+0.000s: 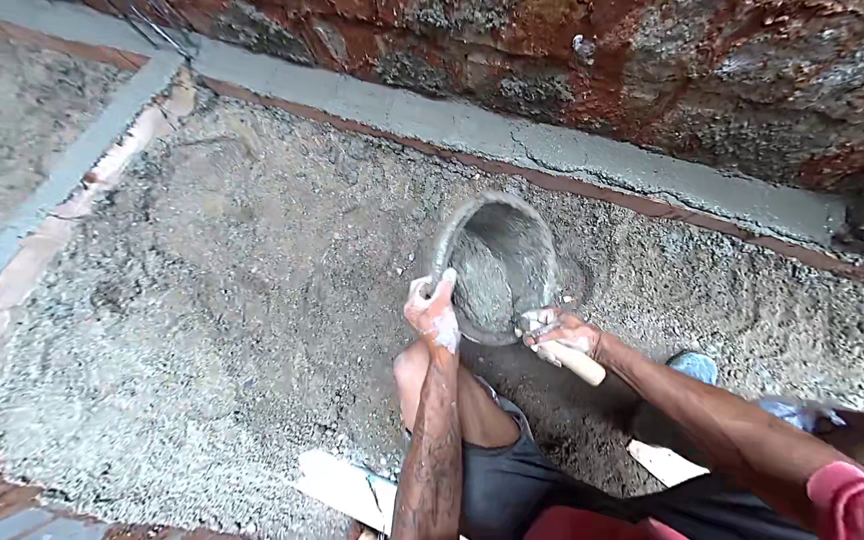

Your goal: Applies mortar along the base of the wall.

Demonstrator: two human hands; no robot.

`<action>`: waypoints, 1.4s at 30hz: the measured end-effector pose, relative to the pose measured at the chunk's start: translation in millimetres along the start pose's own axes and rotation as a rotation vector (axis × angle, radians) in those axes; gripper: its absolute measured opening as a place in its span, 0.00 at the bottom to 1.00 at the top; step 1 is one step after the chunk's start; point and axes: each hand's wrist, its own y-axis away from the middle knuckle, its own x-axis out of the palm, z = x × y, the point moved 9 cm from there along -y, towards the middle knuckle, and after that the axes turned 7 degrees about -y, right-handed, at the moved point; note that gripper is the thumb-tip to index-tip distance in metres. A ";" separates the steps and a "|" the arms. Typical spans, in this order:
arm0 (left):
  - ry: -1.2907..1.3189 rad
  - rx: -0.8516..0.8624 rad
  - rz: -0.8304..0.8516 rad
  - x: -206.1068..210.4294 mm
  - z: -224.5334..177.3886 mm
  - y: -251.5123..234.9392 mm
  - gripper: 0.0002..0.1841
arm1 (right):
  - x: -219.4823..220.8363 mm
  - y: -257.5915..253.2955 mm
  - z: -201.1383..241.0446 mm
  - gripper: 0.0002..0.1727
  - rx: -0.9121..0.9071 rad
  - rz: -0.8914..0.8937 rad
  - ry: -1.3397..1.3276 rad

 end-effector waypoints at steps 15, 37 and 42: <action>0.392 -0.221 -0.260 -6.4 29.8 -81.1 0.09 | -11.6 -30.1 115.5 0.06 -0.099 0.018 0.051; 0.181 -0.232 -0.529 -130.1 92.2 -139.8 0.24 | -188.2 -58.6 248.6 0.24 0.035 -0.822 1.186; -0.061 -0.246 -0.541 -138.3 82.2 -155.2 0.24 | -121.6 -139.3 265.1 0.27 0.018 -0.696 0.795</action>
